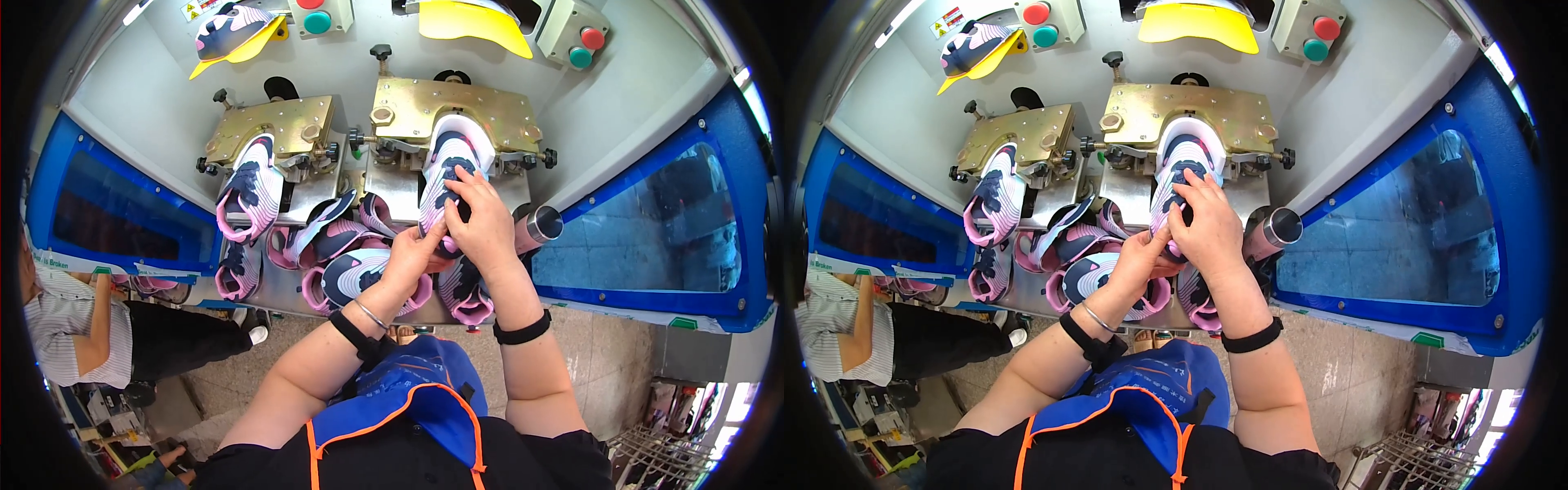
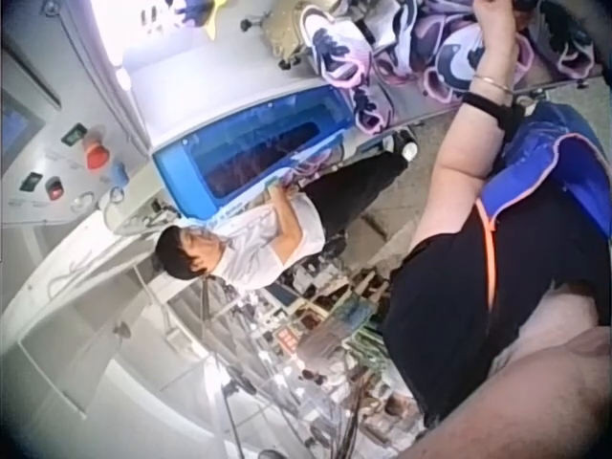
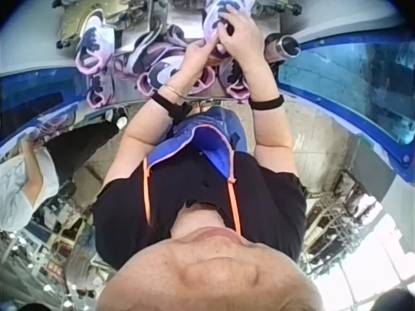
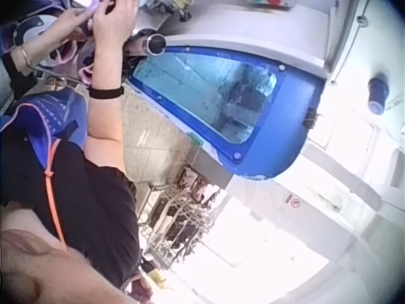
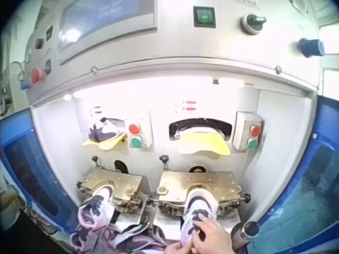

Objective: Operating a shoe-lasting or molding machine to shape the heels and uppers of athletic shoes.

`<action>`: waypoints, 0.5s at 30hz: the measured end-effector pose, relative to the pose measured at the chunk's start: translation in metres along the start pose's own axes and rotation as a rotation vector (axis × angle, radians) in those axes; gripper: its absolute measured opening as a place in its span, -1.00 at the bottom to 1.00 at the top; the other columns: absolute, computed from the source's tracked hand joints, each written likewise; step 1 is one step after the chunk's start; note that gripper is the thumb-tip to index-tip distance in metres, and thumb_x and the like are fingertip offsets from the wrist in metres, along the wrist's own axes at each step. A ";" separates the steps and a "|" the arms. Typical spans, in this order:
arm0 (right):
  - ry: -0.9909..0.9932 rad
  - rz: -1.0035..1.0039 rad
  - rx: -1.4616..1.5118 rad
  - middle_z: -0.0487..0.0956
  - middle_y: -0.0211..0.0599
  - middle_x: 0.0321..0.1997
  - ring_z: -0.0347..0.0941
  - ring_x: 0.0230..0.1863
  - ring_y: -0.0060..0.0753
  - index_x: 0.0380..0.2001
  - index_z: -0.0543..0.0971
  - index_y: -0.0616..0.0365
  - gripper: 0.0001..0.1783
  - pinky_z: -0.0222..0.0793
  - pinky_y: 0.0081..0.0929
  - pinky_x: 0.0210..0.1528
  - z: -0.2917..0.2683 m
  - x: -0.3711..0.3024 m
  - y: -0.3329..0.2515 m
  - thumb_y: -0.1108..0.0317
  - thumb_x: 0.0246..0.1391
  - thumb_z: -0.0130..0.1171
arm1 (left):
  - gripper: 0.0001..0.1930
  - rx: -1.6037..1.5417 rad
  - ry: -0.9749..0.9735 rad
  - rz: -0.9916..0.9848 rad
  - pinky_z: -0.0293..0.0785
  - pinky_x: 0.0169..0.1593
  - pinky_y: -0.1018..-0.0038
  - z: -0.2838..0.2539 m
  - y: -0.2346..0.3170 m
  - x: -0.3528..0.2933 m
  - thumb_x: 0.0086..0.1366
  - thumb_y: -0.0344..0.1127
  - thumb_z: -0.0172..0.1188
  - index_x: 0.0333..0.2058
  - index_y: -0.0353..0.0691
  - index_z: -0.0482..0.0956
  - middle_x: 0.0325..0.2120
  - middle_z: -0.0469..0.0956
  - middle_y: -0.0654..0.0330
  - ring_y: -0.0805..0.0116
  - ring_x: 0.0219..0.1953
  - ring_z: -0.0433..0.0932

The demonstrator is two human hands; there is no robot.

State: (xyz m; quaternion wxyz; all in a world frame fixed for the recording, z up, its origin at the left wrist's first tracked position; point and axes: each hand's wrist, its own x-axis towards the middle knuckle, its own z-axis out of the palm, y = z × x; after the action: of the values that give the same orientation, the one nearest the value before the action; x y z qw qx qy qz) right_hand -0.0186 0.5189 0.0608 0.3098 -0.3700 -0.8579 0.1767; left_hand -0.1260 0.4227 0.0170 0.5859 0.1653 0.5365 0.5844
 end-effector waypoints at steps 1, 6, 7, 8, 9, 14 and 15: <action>0.006 -0.005 0.000 0.51 -0.28 0.24 0.35 0.32 -0.05 -0.08 0.65 0.02 -0.66 0.34 -0.24 0.27 0.001 -0.001 0.002 0.24 0.06 0.18 | -0.49 0.024 0.014 -0.004 0.67 -0.36 0.48 0.001 -0.002 0.000 0.36 0.13 0.18 -0.21 -0.32 0.43 -0.47 0.62 0.11 0.31 -0.49 0.69; 0.056 -0.054 -0.001 0.51 -0.29 0.25 0.34 0.32 -0.03 -0.07 0.66 0.02 -0.64 0.35 -0.23 0.26 0.007 -0.008 0.007 0.27 0.02 0.19 | -0.50 0.066 0.010 -0.019 0.67 -0.33 0.48 0.000 -0.010 0.001 0.37 0.12 0.16 -0.21 -0.31 0.43 -0.45 0.63 0.12 0.31 -0.43 0.70; 0.065 -0.065 -0.013 0.50 -0.29 0.26 0.34 0.32 -0.02 -0.07 0.66 0.01 -0.64 0.35 -0.23 0.26 0.007 -0.010 0.006 0.28 0.02 0.20 | -0.50 0.059 -0.008 -0.018 0.67 -0.33 0.48 -0.002 -0.013 0.001 0.38 0.12 0.14 -0.21 -0.31 0.43 -0.43 0.63 0.11 0.31 -0.41 0.71; 0.067 -0.069 -0.011 0.50 -0.29 0.26 0.34 0.32 -0.02 -0.07 0.66 0.01 -0.64 0.35 -0.23 0.26 0.008 -0.011 0.006 0.28 0.02 0.20 | -0.51 0.052 -0.023 -0.013 0.67 -0.33 0.48 -0.004 -0.014 0.002 0.39 0.11 0.13 -0.21 -0.32 0.42 -0.41 0.63 0.10 0.30 -0.38 0.71; 0.066 -0.067 -0.008 0.50 -0.30 0.26 0.34 0.32 -0.03 -0.07 0.66 -0.01 -0.64 0.34 -0.22 0.27 0.010 -0.013 0.006 0.28 0.01 0.20 | -0.51 0.053 -0.020 -0.009 0.67 -0.33 0.48 -0.005 -0.016 0.003 0.39 0.11 0.13 -0.21 -0.32 0.42 -0.41 0.63 0.10 0.30 -0.38 0.71; 0.024 -0.090 -0.052 0.48 -0.29 0.29 0.30 0.35 -0.02 -0.02 0.64 -0.03 -0.61 0.17 -0.07 0.37 0.005 -0.014 0.007 0.31 0.02 0.22 | -0.47 0.148 -0.016 -0.015 0.63 -0.27 0.46 -0.011 -0.014 0.003 0.39 0.15 0.11 -0.17 -0.32 0.41 -0.25 0.62 0.04 0.25 -0.27 0.70; 0.091 -0.152 -0.161 0.45 -0.35 0.32 0.27 0.37 -0.03 0.01 0.62 -0.05 -0.58 0.11 0.09 0.35 -0.001 -0.020 -0.002 0.28 0.03 0.22 | -0.44 0.157 -0.004 0.006 0.60 -0.21 0.44 -0.013 -0.009 -0.008 0.37 0.18 0.12 -0.12 -0.32 0.42 -0.19 0.61 0.04 0.25 -0.21 0.68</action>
State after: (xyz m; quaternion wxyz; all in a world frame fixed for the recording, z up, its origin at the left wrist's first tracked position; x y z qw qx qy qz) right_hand -0.0086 0.5032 0.0544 0.3302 -0.3354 -0.8798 0.0661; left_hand -0.1305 0.4077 0.0087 0.5705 0.2132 0.5791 0.5419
